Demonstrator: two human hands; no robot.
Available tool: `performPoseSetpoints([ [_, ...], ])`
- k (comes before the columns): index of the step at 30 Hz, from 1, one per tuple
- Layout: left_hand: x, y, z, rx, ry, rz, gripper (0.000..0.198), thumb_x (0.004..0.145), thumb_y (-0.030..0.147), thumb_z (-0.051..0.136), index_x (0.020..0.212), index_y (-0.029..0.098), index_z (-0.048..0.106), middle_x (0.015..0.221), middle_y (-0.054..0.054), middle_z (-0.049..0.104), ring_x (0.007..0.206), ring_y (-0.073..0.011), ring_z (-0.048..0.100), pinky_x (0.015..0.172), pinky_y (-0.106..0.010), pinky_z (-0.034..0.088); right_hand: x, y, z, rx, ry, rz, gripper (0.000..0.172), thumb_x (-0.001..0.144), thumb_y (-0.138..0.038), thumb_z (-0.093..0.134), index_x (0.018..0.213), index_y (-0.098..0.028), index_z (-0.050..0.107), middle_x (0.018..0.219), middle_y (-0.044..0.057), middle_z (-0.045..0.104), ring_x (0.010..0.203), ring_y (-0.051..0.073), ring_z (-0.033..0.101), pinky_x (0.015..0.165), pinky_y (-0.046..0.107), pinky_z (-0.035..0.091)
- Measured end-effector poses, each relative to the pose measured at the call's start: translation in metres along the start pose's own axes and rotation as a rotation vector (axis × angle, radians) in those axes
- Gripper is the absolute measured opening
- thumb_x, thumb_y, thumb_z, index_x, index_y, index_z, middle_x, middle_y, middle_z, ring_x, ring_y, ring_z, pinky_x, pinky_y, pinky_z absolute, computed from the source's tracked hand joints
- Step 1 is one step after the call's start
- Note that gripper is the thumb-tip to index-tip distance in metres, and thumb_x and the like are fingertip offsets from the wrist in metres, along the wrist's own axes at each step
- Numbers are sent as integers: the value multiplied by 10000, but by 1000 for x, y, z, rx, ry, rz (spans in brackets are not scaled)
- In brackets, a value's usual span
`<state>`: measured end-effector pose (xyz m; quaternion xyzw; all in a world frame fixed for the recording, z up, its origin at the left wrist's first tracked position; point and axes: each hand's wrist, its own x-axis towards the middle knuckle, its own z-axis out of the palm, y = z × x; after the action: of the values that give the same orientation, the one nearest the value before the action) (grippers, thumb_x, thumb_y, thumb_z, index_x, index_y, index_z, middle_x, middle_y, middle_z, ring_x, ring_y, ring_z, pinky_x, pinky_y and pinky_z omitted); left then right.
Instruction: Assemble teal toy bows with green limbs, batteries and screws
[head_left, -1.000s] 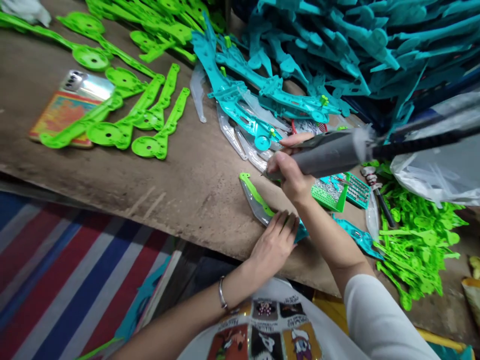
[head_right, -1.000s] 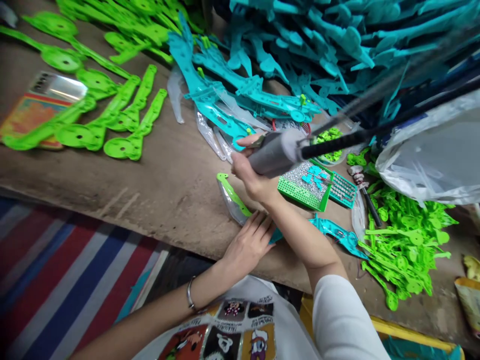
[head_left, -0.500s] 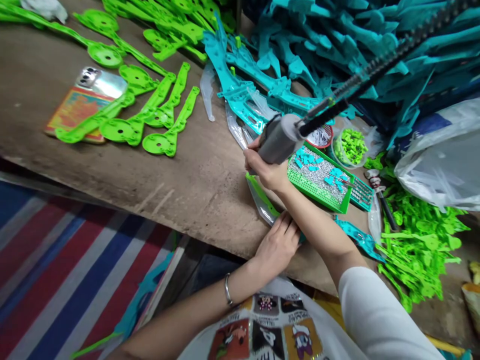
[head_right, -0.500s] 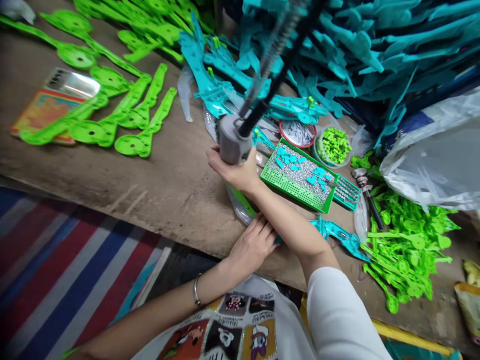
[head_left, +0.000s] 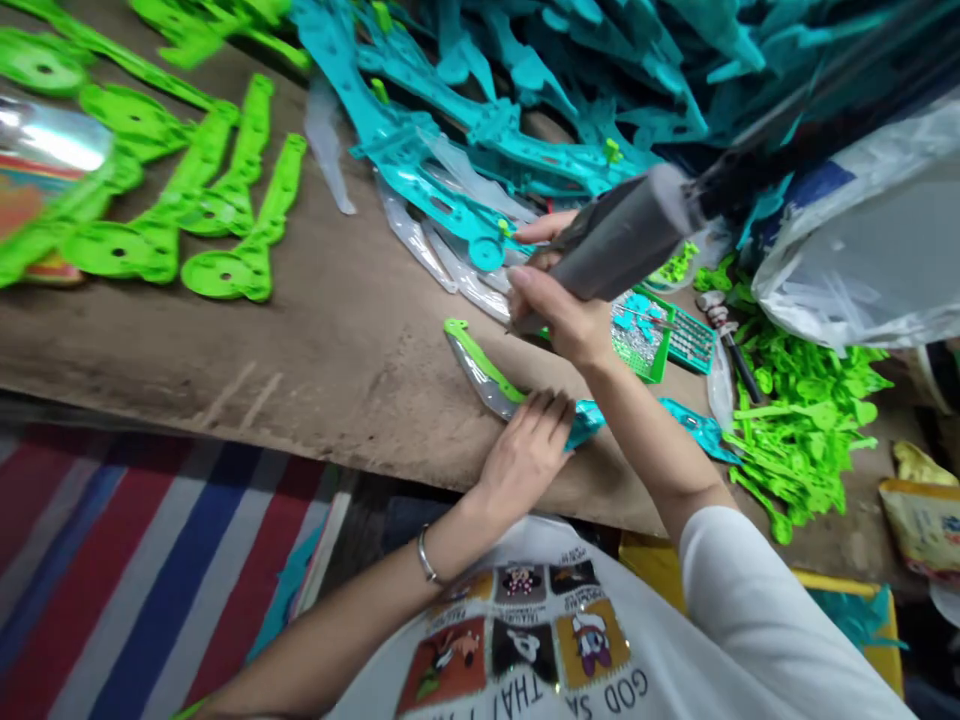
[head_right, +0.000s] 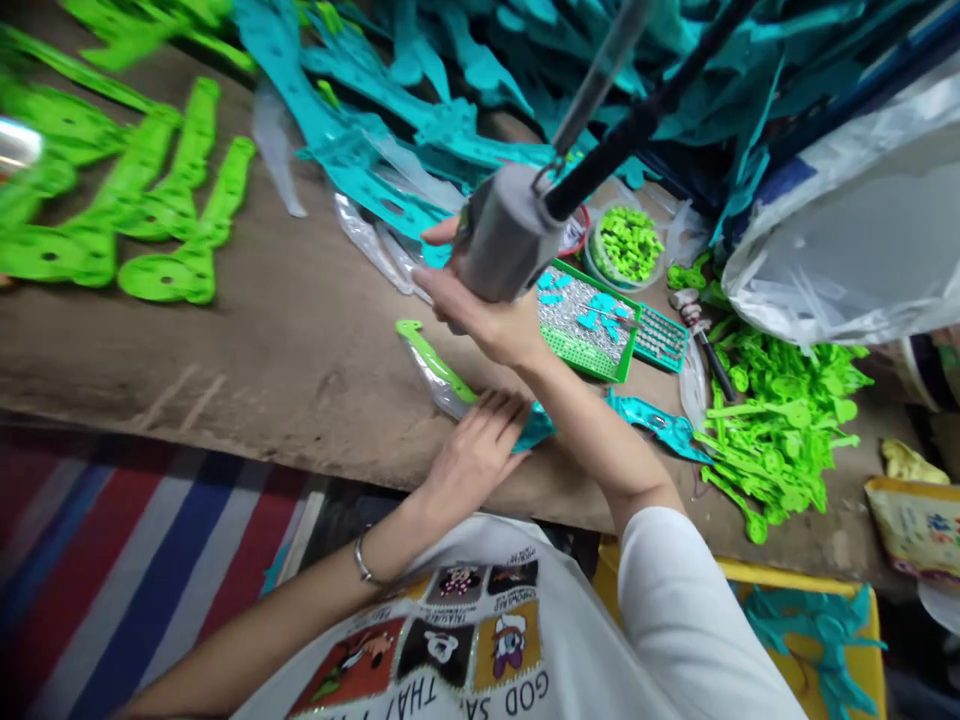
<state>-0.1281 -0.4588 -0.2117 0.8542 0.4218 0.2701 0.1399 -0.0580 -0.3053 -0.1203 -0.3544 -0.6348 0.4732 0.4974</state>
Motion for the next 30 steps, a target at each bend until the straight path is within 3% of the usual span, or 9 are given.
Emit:
performPoseSetpoints([
  [5,0,-11,-12,-4,-35,32,549,959,269,631,1459,70,519,1496,-198,571,1406,-338,526,1228,-521,415,-53,-30,-73,-105,181,93,406,789,-508,833,999,-243,608,641,-56,602,547,128,597,571,294,526],
  [10,-11,-32,-30,13,-54,51,610,964,257,594,1544,133,450,1530,-185,550,1444,-340,503,1231,-557,400,-94,-26,-124,-167,371,147,429,747,-473,850,1013,-242,605,626,-65,617,542,129,598,562,289,527],
  [14,-23,-54,-48,45,-71,70,664,931,244,634,1560,175,434,1544,-175,537,1449,-357,500,1234,-597,381,-102,-21,-145,-200,414,163,496,716,-531,852,1049,-254,609,657,-73,616,575,118,599,592,280,533],
  [20,-35,-80,-74,79,-49,-5,671,956,394,614,1585,312,395,1571,-65,528,1457,-364,492,1228,-647,349,-96,-17,-150,-237,314,170,504,694,-525,879,1007,-221,627,746,-45,629,671,121,599,671,298,548],
  [25,-16,-64,-75,91,-31,-46,648,948,468,600,1552,288,451,1596,-89,495,1506,-399,410,1259,-676,263,-96,-23,-157,-258,206,195,524,643,-408,923,1042,-220,638,828,-25,701,777,149,671,757,312,590],
  [28,8,-37,-53,36,-39,88,612,943,408,644,1505,217,493,1555,-135,536,1429,-388,514,1220,-631,370,-112,-38,-177,-262,164,209,682,555,-307,959,1153,-238,638,941,-7,745,910,173,718,831,310,610],
  [30,26,-15,-32,-3,-37,207,552,952,332,647,1466,181,517,1510,-149,577,1363,-365,577,1178,-584,438,-136,-47,-195,-289,176,223,653,619,-285,918,1205,-238,634,1040,22,763,992,176,728,898,315,605],
])
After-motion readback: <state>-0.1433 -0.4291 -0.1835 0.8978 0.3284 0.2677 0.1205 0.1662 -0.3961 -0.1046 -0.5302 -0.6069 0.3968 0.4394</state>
